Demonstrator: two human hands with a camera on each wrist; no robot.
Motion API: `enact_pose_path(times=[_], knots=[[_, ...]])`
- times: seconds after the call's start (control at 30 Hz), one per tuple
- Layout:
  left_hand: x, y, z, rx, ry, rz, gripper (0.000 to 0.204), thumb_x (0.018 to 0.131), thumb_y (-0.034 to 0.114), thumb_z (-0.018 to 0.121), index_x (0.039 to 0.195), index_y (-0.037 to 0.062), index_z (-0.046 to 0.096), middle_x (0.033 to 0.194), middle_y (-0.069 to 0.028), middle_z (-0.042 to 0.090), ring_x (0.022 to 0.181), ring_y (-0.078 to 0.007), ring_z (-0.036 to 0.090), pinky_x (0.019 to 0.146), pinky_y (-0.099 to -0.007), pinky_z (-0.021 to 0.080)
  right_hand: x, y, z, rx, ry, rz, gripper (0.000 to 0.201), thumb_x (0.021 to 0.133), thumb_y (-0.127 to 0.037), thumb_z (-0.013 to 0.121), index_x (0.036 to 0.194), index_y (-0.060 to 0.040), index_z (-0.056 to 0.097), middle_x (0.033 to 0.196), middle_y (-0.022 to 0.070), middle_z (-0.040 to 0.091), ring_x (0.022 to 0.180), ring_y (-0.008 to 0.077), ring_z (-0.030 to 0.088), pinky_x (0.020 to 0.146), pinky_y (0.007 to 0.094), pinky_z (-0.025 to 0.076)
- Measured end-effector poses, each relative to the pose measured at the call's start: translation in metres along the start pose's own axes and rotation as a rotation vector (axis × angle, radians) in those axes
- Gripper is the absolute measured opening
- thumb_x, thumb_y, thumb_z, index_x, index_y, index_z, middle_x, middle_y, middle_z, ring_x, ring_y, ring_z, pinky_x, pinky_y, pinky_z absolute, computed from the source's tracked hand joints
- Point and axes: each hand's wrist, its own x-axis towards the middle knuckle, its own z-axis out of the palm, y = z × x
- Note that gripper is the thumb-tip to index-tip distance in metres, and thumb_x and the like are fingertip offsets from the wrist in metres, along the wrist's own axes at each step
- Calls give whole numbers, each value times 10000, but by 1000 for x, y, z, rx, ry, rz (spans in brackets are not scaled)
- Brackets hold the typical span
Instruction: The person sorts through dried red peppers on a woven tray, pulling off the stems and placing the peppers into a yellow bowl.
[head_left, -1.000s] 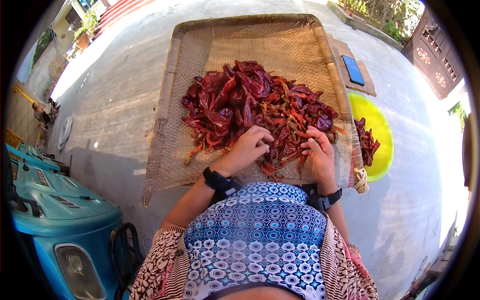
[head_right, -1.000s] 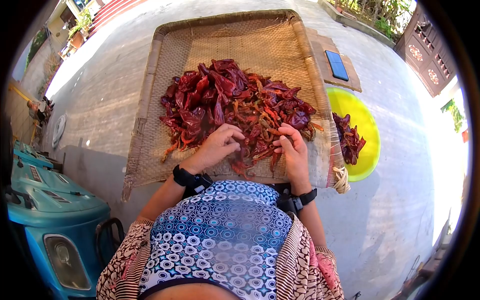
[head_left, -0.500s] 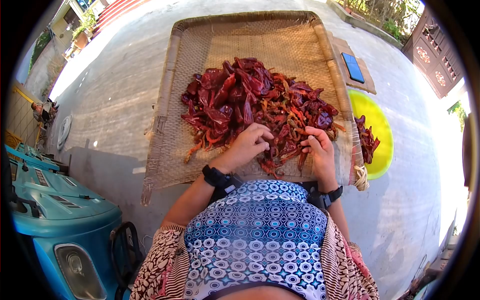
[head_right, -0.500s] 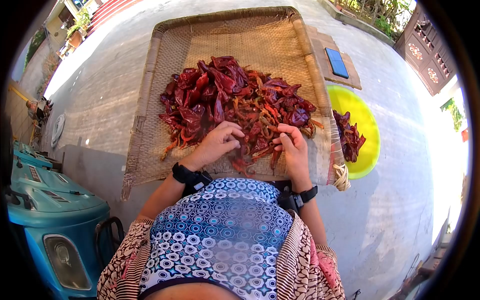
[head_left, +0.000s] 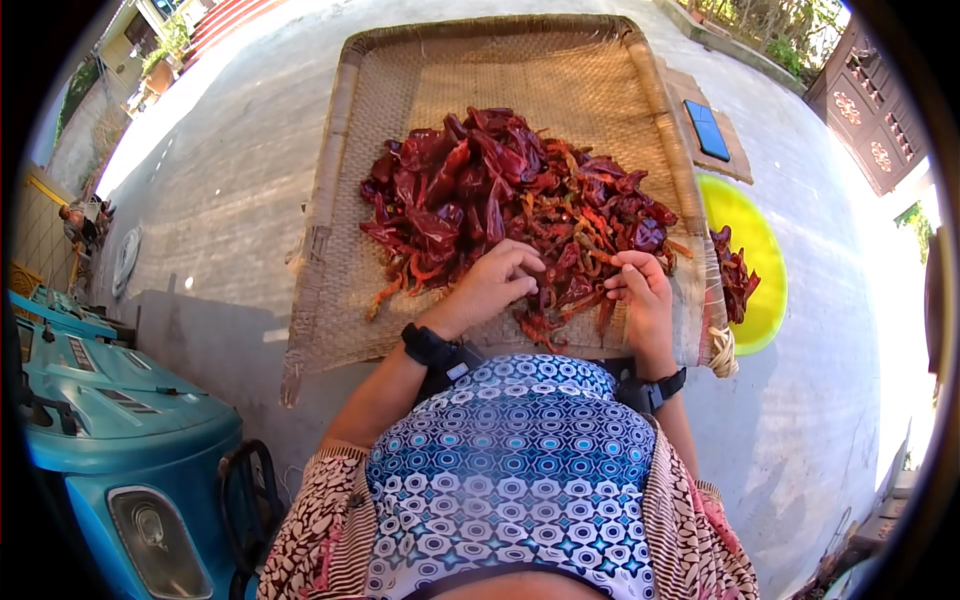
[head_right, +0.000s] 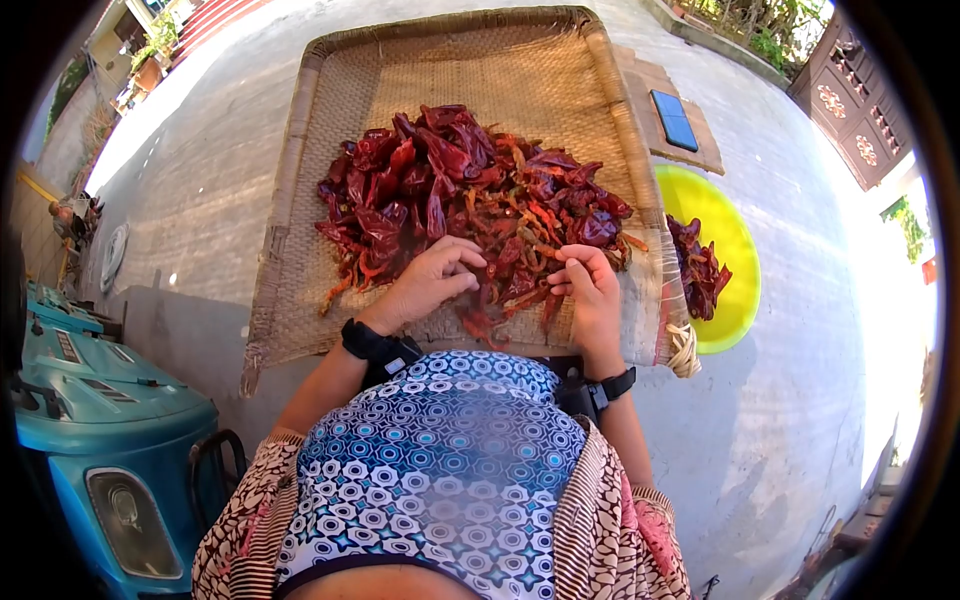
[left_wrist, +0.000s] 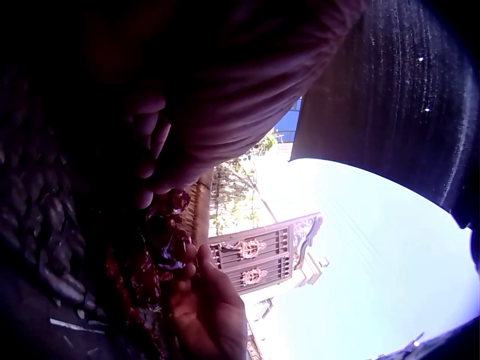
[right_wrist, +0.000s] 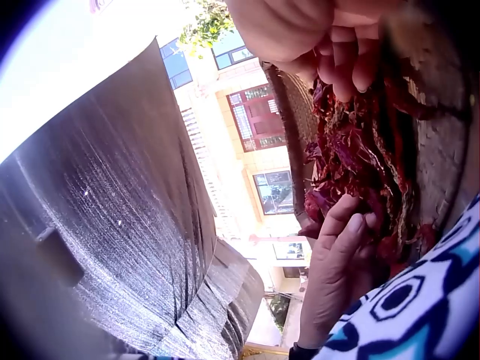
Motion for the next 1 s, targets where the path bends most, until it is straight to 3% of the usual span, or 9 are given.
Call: enact_pose_path(times=[0.1, 1.0], knots=[[0, 2, -1, 16, -9, -22, 215, 897, 52, 615, 1109, 22, 608, 1242, -63, 476, 909, -116, 581, 803, -256, 503, 1, 3, 0, -161, -69, -7, 161, 991, -122, 509, 1102, -44, 594, 1015, 9, 623, 813, 78, 604, 702, 211, 474], [1, 2, -2, -121, -2, -48, 191, 882, 11, 609, 1073, -3, 611, 1218, -81, 486, 919, -134, 614, 799, -249, 522, 4, 7, -1, -143, -60, 8, 154, 986, -112, 519, 1098, -45, 600, 1001, 3, 624, 795, 63, 595, 685, 198, 469]])
